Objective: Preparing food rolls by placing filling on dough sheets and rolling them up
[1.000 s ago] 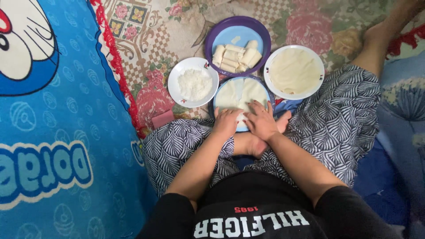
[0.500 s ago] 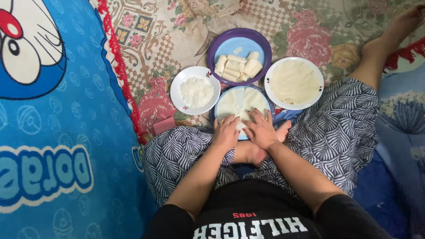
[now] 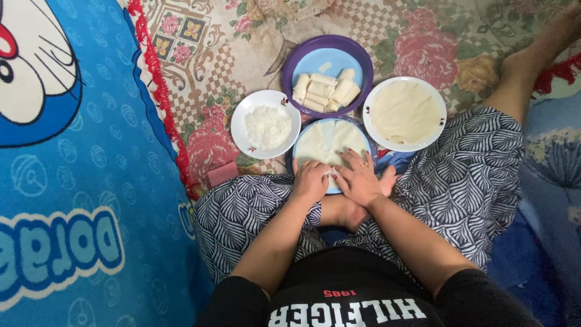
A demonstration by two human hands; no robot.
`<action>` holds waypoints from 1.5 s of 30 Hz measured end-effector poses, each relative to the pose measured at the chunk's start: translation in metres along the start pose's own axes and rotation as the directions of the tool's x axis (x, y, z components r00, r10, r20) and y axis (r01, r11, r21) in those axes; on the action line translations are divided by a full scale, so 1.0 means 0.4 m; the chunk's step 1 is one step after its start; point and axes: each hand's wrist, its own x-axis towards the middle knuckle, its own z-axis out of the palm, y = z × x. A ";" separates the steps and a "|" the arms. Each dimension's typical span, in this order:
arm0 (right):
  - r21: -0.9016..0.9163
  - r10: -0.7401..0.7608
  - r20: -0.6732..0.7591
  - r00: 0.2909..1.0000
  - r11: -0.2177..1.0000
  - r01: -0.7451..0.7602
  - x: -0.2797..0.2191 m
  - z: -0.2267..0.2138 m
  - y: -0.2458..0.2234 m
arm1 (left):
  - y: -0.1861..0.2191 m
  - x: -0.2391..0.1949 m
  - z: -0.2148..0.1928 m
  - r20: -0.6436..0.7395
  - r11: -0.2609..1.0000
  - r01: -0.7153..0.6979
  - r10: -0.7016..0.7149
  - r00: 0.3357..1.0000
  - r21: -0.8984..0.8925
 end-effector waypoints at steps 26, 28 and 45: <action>-0.044 -0.010 -0.034 0.999 0.999 0.009 -0.017 0.014 0.016 | 0.021 -0.009 -0.041 -0.013 0.999 0.035 -0.036 0.999 -0.013; -0.053 -0.006 -0.025 1.000 0.999 0.005 -0.018 0.015 0.019 | 0.011 -0.008 -0.022 0.027 0.997 0.061 -0.060 0.998 -0.044; -0.032 0.031 -0.113 0.993 0.999 -0.035 -0.022 0.022 0.026 | -0.062 -0.009 0.087 -0.232 0.999 0.027 -0.031 0.972 -0.021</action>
